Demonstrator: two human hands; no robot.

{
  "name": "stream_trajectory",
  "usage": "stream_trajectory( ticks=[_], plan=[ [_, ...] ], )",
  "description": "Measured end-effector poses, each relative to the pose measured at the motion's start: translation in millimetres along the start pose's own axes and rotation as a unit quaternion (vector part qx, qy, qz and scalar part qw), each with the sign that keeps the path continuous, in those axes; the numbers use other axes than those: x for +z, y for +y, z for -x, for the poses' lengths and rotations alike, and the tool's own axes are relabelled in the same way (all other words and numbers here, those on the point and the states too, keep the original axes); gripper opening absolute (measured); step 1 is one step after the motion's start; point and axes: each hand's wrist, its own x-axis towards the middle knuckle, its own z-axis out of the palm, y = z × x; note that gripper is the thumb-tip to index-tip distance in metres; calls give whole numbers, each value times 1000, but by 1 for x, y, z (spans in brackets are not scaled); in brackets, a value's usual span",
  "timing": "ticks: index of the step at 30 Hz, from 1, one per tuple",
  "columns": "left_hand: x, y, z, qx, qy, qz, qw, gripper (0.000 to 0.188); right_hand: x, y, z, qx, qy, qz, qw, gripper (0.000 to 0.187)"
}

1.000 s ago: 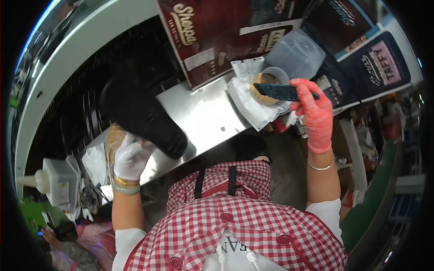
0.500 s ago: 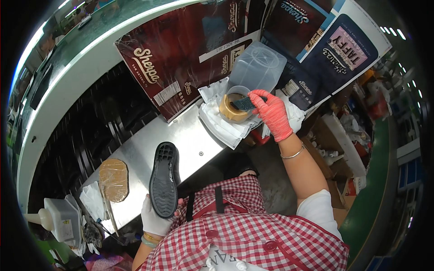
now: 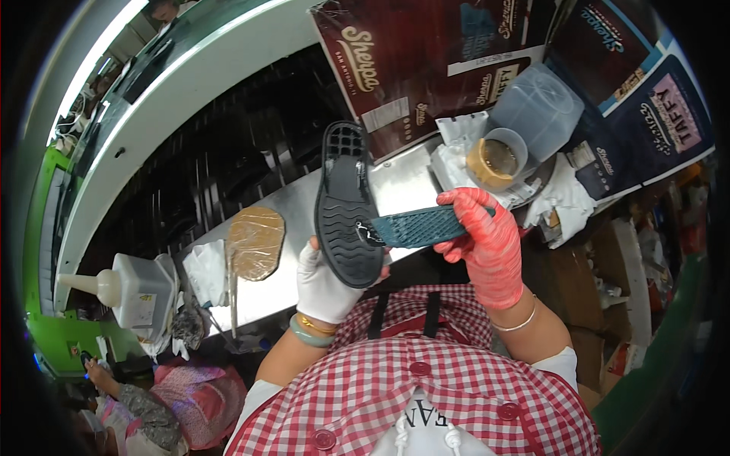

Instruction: The person applies a brown adhesive to the bottom of black shoe soles using a blue plastic scraper. They repeatedly dip the scraper into a container of glue and spread it across the textured surface of the soles, handling multiple soles one by one.

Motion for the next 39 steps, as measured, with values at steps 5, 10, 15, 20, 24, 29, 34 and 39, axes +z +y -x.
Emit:
stream_trajectory(
  ticks=[5,10,15,20,24,29,34,39],
  plan=[
    [14,-6,3,15,-14,12,1000,68,26,14,5,-7,-26,-26,999,26],
    [21,-12,2,20,-34,-46,998,75,29,15,10,-13,-31,-14,999,27],
    [26,-17,4,17,-38,-60,997,76,28,18,14,-28,-15,-13,999,26],
    [25,-20,5,26,-38,-68,997,76,29,24,16,-68,1,7,998,22],
    [23,-21,10,21,-36,-105,994,77,32,21,13,-107,15,18,994,21],
    [21,-21,12,5,-42,-133,990,81,31,14,6,-125,21,14,992,20],
    [12,-21,12,-18,-60,-143,988,89,29,3,-2,-128,32,7,991,20],
    [13,-21,14,-29,-60,-156,986,90,29,-6,-15,-149,50,19,987,18]
  ],
)
